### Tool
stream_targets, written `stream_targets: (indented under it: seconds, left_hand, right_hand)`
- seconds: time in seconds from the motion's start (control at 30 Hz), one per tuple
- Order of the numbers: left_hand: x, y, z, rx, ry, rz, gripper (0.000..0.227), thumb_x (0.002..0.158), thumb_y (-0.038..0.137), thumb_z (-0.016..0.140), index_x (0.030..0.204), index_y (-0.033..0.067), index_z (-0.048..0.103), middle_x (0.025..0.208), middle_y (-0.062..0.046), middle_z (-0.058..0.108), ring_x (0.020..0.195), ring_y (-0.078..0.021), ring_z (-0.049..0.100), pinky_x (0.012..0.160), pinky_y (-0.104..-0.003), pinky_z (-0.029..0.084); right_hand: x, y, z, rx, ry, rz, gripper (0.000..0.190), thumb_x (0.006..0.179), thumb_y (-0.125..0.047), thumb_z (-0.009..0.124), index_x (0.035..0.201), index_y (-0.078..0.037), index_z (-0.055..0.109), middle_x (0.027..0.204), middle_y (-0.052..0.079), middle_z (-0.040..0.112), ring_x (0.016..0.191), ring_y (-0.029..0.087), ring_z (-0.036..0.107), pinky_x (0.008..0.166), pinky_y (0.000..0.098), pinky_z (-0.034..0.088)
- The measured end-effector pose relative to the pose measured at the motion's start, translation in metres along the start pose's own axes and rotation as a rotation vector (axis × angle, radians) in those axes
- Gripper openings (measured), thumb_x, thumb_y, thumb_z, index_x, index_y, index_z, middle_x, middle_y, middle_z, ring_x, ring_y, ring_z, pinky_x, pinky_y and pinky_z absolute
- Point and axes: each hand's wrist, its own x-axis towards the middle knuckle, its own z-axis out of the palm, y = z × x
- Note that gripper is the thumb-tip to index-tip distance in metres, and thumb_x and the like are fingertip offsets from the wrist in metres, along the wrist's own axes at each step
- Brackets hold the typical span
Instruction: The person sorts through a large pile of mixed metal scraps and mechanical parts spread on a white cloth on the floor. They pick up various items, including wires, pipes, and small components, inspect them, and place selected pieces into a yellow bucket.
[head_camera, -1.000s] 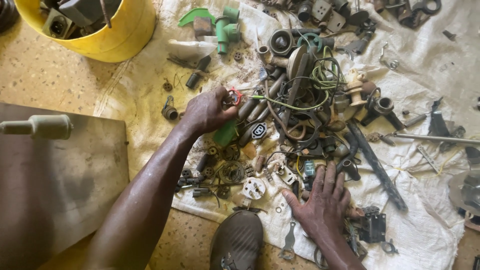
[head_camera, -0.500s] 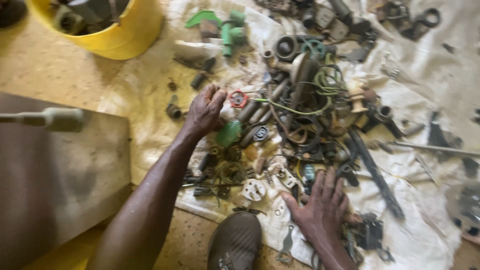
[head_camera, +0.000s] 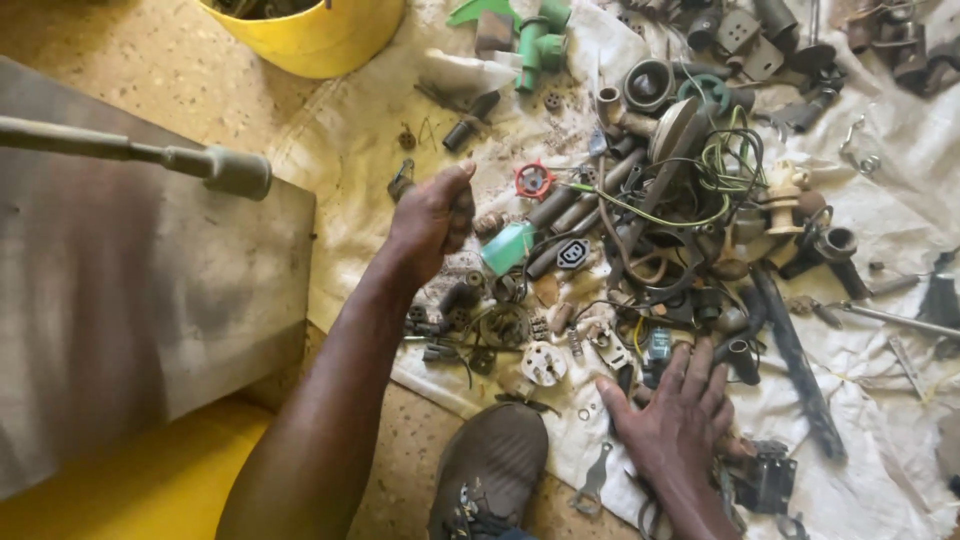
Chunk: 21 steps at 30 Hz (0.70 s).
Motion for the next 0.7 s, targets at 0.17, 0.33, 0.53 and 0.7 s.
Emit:
stream_targets:
  seconds: [0.17, 0.33, 0.53, 0.7]
  left_hand:
    - [0.041, -0.021, -0.047, 1.257, 0.456, 0.35, 0.061, 0.103, 0.068, 0.053, 0.066, 0.0191, 0.054, 0.06, -0.005, 0.056, 0.06, -0.0262, 0.056, 0.058, -0.049, 0.038]
    - [0.063, -0.063, -0.077, 1.48, 0.502, 0.976, 0.047, 0.112, 0.046, 0.06, 0.072, 0.022, 0.057, 0.057, 0.006, 0.049, 0.046, -0.0116, 0.039, 0.041, -0.032, 0.032]
    - [0.067, -0.066, -0.079, 1.501, 0.504, 0.926, 0.047, 0.114, 0.047, 0.05, 0.074, 0.0231, 0.056, 0.057, 0.007, 0.047, 0.046, -0.0098, 0.038, 0.04, -0.029, 0.032]
    - [0.061, -0.057, -0.071, 1.468, 0.525, 0.927, 0.046, 0.111, 0.045, 0.054, 0.073, 0.0203, 0.058, 0.057, 0.003, 0.051, 0.046, -0.0154, 0.044, 0.041, -0.034, 0.035]
  right_hand:
    - [-0.011, -0.027, -0.06, -0.094, -0.149, 0.016, 0.123, 0.079, -0.091, 0.051, 0.169, -0.016, 0.012, 0.181, 0.019, -0.003, 0.162, 0.047, 0.009, 0.125, 0.0694, 0.02]
    - [-0.041, -0.092, -0.085, 0.061, 0.047, -0.226, 0.063, 0.094, -0.054, 0.059, 0.141, -0.013, 0.064, 0.155, 0.012, 0.059, 0.14, 0.031, 0.057, 0.121, 0.063, 0.035]
    - [-0.034, -0.159, 0.015, 0.025, 0.186, -1.141, 0.057, 0.096, -0.05, 0.068, 0.146, -0.023, 0.059, 0.169, 0.015, 0.038, 0.155, 0.04, 0.031, 0.122, 0.067, 0.024]
    - [-0.03, -0.161, 0.013, -0.15, 0.337, -1.082, 0.077, 0.098, -0.065, 0.051, 0.162, -0.025, 0.035, 0.173, 0.014, 0.025, 0.159, 0.038, 0.022, 0.126, 0.0691, 0.015]
